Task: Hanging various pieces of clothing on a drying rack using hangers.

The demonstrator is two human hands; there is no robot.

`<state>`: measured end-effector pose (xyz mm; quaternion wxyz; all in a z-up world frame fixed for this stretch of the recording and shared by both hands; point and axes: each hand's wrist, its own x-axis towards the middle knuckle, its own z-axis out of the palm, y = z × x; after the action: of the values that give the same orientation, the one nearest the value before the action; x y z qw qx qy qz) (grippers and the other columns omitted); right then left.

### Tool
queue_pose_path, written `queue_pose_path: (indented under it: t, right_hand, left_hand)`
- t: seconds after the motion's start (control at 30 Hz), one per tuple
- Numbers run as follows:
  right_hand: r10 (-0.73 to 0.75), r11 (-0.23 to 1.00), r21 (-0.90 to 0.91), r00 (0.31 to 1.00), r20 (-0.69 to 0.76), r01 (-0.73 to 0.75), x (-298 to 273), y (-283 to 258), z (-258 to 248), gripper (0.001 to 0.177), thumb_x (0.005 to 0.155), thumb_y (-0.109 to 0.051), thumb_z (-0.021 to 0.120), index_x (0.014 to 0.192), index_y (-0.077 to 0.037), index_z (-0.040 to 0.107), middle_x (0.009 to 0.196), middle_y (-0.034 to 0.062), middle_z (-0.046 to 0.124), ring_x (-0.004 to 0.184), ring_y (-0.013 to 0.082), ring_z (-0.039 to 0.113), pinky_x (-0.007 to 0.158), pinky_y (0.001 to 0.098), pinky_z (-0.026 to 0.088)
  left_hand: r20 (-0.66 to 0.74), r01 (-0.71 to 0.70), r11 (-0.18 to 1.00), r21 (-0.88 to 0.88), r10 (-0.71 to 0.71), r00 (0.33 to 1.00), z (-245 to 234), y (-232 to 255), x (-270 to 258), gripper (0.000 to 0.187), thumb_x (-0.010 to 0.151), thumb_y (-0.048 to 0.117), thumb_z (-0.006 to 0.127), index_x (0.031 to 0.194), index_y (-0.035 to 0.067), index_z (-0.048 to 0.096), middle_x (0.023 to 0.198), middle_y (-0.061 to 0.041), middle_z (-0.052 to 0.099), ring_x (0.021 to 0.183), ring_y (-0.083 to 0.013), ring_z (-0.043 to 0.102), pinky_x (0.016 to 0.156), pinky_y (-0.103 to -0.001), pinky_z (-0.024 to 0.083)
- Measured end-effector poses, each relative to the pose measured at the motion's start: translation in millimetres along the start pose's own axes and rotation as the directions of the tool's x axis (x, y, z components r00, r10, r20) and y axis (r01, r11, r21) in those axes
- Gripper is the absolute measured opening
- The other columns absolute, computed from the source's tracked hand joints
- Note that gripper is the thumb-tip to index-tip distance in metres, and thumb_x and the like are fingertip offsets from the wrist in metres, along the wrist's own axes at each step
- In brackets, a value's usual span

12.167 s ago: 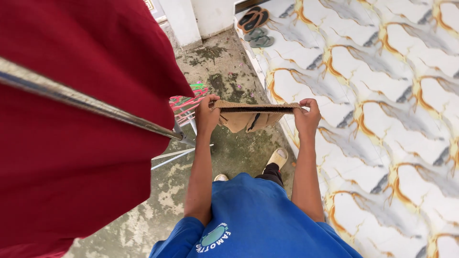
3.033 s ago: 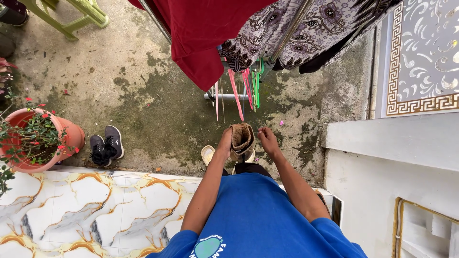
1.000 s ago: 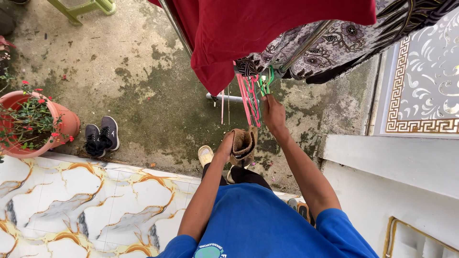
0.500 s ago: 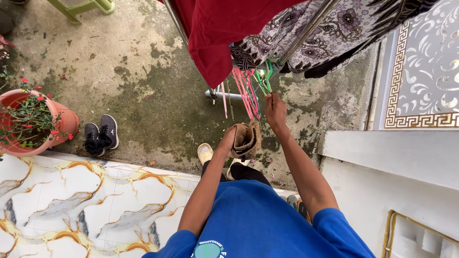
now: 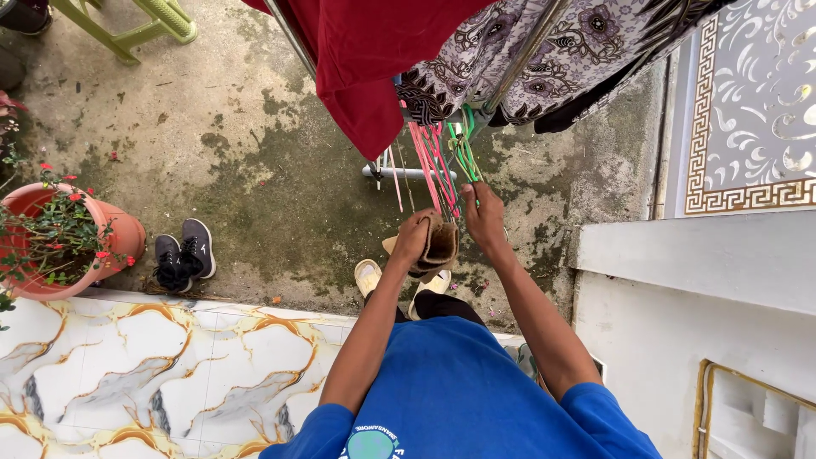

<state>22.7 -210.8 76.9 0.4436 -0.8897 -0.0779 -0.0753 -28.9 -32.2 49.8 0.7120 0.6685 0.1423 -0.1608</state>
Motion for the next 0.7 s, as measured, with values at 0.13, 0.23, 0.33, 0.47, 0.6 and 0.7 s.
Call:
queue_pose_path:
  t: [0.13,0.23,0.33,0.47,0.6,0.7]
  right_hand:
    - [0.029,0.997,0.077,0.999,0.032,-0.031,-6,-17,-4,0.034,0.110,-0.028,0.051,0.092,-0.003,0.066,0.068,0.0071,0.061,0.050,0.0159,0.049,0.042,0.0362,0.036]
    - [-0.061,0.993,0.093,0.996,-0.062,0.067,-6,-33,-15,0.028,0.108,-0.022,0.060,0.092,0.001,0.068,0.071,0.0104,0.065,0.058,0.0187,0.056,0.053,0.0383,0.042]
    - [-0.020,0.991,0.133,1.000,-0.008,0.021,-5,-39,-23,0.024,0.105,-0.019,0.064,0.095,0.002,0.070,0.074,0.0106,0.067,0.061,0.0205,0.061,0.057,0.0375,0.046]
    - [-0.027,0.957,0.291,0.995,0.094,-0.001,-6,-25,-19,0.024,0.102,-0.022,0.066,0.098,0.001,0.072,0.091,0.0131,0.071,0.081,0.0205,0.067,0.073,0.0364,0.053]
    - [-0.011,0.931,0.362,0.988,0.154,-0.046,-8,-10,-15,0.026,0.108,-0.024,0.061,0.106,0.001,0.066,0.114,0.0211,0.065,0.102,0.0247,0.068,0.093,0.0380,0.059]
    - [0.090,0.971,0.216,0.995,0.049,-0.099,-4,11,-9,0.034,0.117,-0.024,0.040,0.123,-0.001,0.065,0.118,0.0193,0.066,0.107,0.0292,0.065,0.096,0.0452,0.052]
  left_hand:
    - [0.100,-0.074,0.975,-0.212,0.097,0.990,16,-39,45,0.033,0.115,0.023,0.042,0.115,-0.001,0.065,0.105,-0.019,0.065,0.095,-0.0261,0.062,0.084,-0.040,0.053]
    - [0.080,-0.167,0.964,-0.209,0.187,0.979,21,-13,47,0.039,0.105,0.022,0.034,0.140,0.012,0.050,0.141,-0.006,0.054,0.118,-0.0172,0.061,0.101,-0.031,0.051]
    - [0.270,-0.038,0.940,-0.338,0.135,0.953,21,-11,53,0.044,0.109,0.027,0.040,0.148,0.011,0.051,0.147,-0.009,0.056,0.126,-0.0143,0.058,0.105,-0.030,0.049]
    - [0.313,0.062,0.938,-0.341,0.051,0.948,23,-8,59,0.043,0.108,0.028,0.040,0.146,0.010,0.051,0.134,-0.007,0.060,0.115,-0.0149,0.060,0.098,-0.032,0.051]
    - [0.313,-0.049,0.969,-0.244,0.126,0.941,23,-28,73,0.035,0.111,0.026,0.039,0.128,0.007,0.061,0.111,-0.008,0.061,0.100,-0.0167,0.059,0.089,-0.032,0.050]
    - [0.295,-0.035,0.992,-0.121,0.069,0.953,26,-14,67,0.040,0.109,0.029,0.032,0.118,0.008,0.064,0.105,-0.006,0.060,0.097,-0.0163,0.060,0.088,-0.033,0.051]
